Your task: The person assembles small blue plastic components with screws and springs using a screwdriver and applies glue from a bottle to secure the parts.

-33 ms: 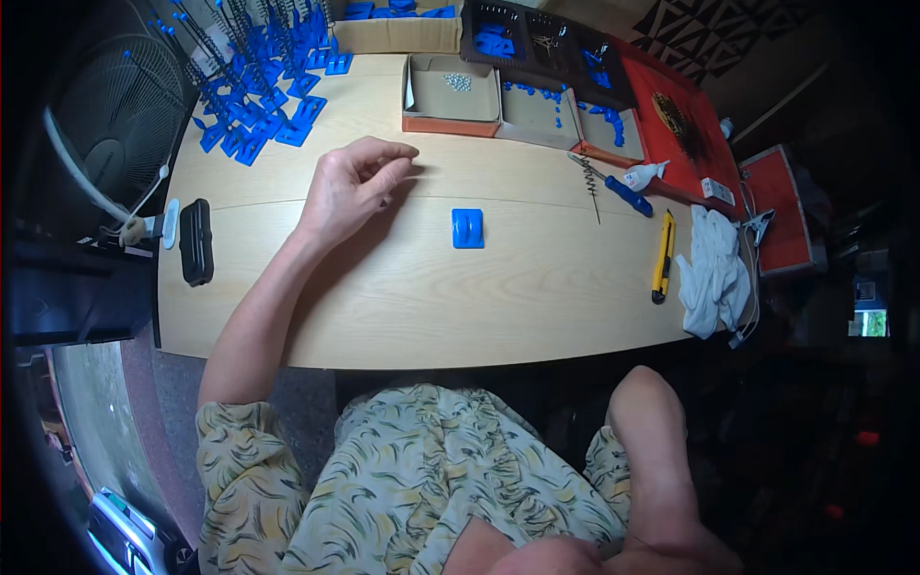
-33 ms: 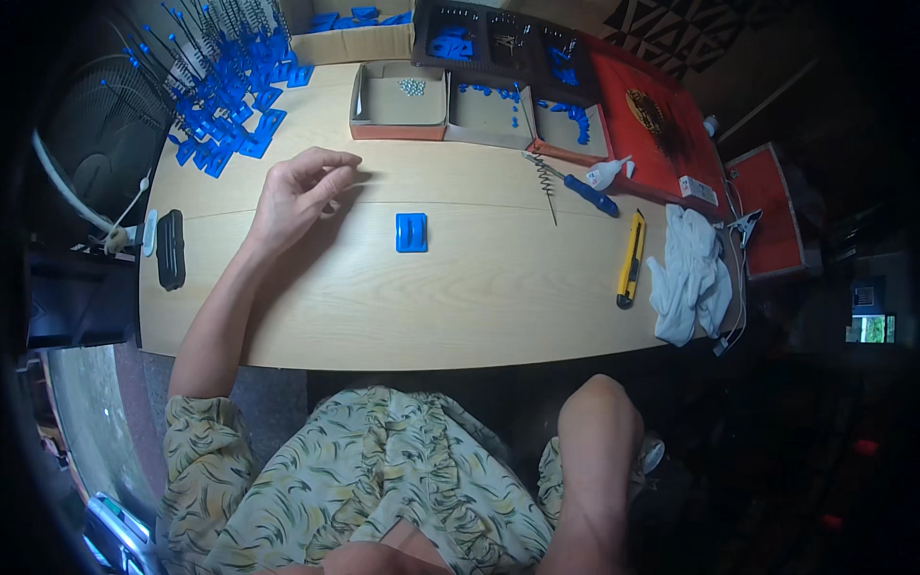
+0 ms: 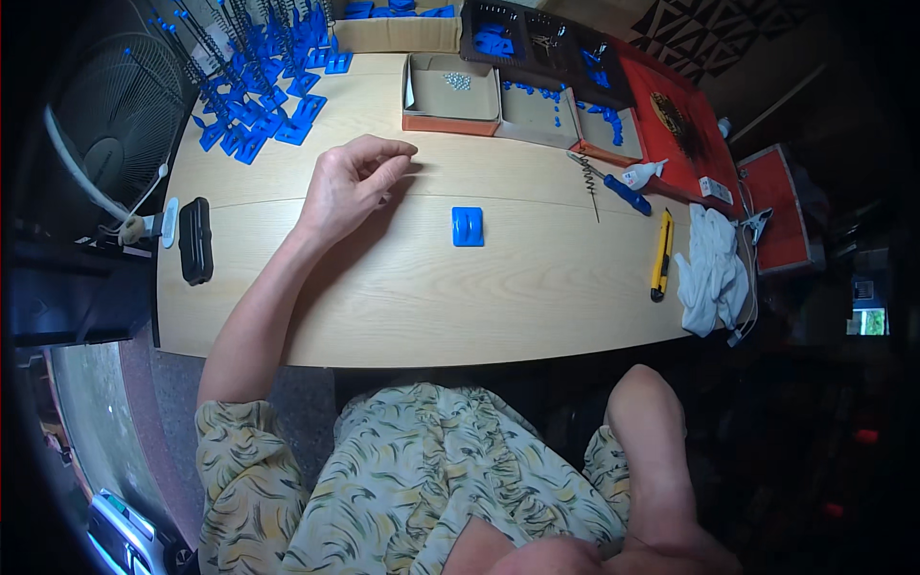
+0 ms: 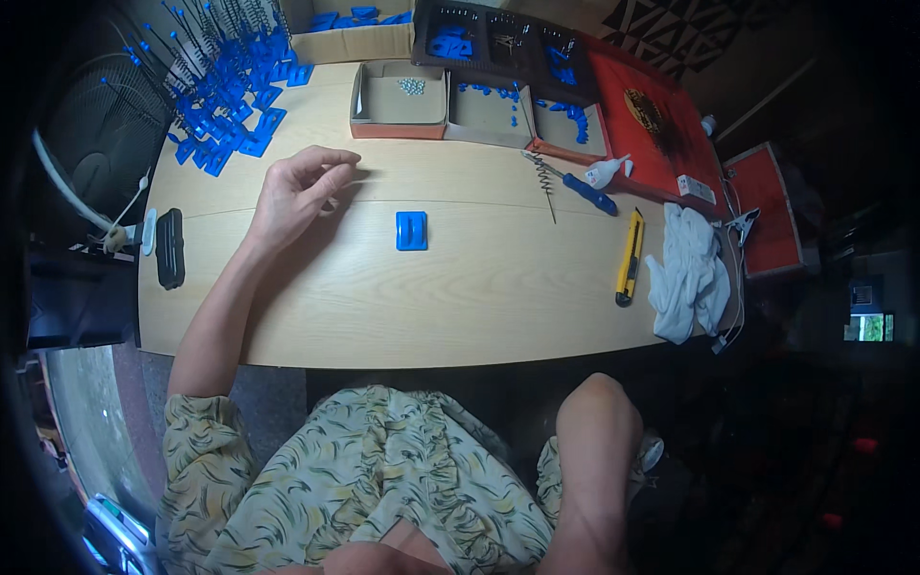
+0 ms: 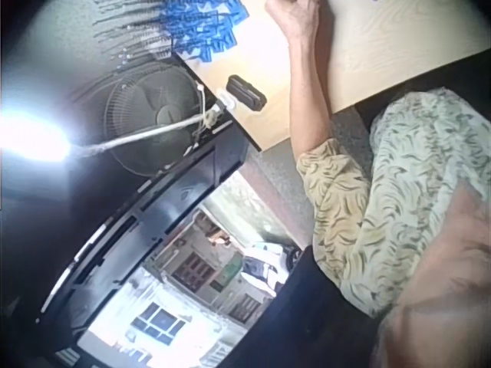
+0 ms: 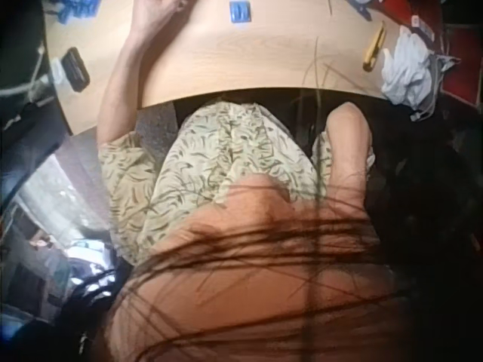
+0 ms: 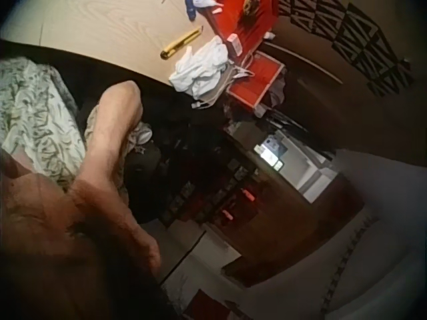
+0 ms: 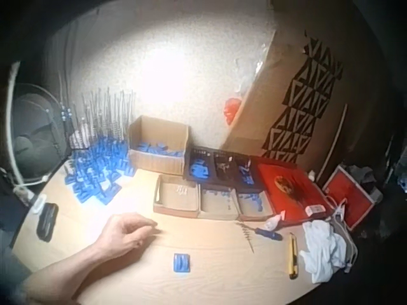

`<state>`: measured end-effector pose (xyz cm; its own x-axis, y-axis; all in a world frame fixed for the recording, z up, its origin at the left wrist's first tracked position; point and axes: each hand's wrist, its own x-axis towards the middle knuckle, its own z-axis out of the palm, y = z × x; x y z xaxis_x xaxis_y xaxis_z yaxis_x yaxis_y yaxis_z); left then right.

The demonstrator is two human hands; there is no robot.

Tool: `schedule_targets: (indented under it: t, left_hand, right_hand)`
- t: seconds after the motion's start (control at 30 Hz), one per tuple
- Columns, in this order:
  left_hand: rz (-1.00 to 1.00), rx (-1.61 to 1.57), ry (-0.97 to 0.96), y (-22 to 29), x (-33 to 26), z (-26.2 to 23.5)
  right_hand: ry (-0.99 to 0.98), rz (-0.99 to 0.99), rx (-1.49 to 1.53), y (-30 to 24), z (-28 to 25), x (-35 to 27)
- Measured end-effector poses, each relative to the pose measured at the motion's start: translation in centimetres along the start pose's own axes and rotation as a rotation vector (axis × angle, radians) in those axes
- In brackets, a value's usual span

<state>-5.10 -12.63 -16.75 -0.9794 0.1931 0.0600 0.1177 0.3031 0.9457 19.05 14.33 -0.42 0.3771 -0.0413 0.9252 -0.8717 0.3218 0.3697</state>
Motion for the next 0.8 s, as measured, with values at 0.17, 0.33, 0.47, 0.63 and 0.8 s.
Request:
schedule_targets:
  t: [0.17, 0.33, 0.47, 0.63, 0.8]
  left_hand:
    - [0.002, -0.022, 0.004, -0.4, 0.2, -0.2]
    - [0.079, 0.045, 0.022, -0.2, -0.2, 0.0]
    - [0.192, 0.186, -0.04, 0.2, -0.7, 0.5]
    - [0.33, 0.193, -0.097, 1.2, -1.9, 1.9]
    - [0.5, 0.426, -0.114, 2.5, -3.0, 3.9]
  right_hand:
    - [0.062, -0.028, 0.103, 0.1, 2.6, 0.9]
    - [0.114, -0.048, 0.179, 0.2, 4.2, 1.0]
    - [0.014, -0.026, 0.102, 0.2, 4.2, 0.6]
    - [-0.109, -0.072, 0.135, 2.6, 2.6, -0.5]
    - [0.202, 0.207, -0.035, 7.5, 2.4, -5.1]
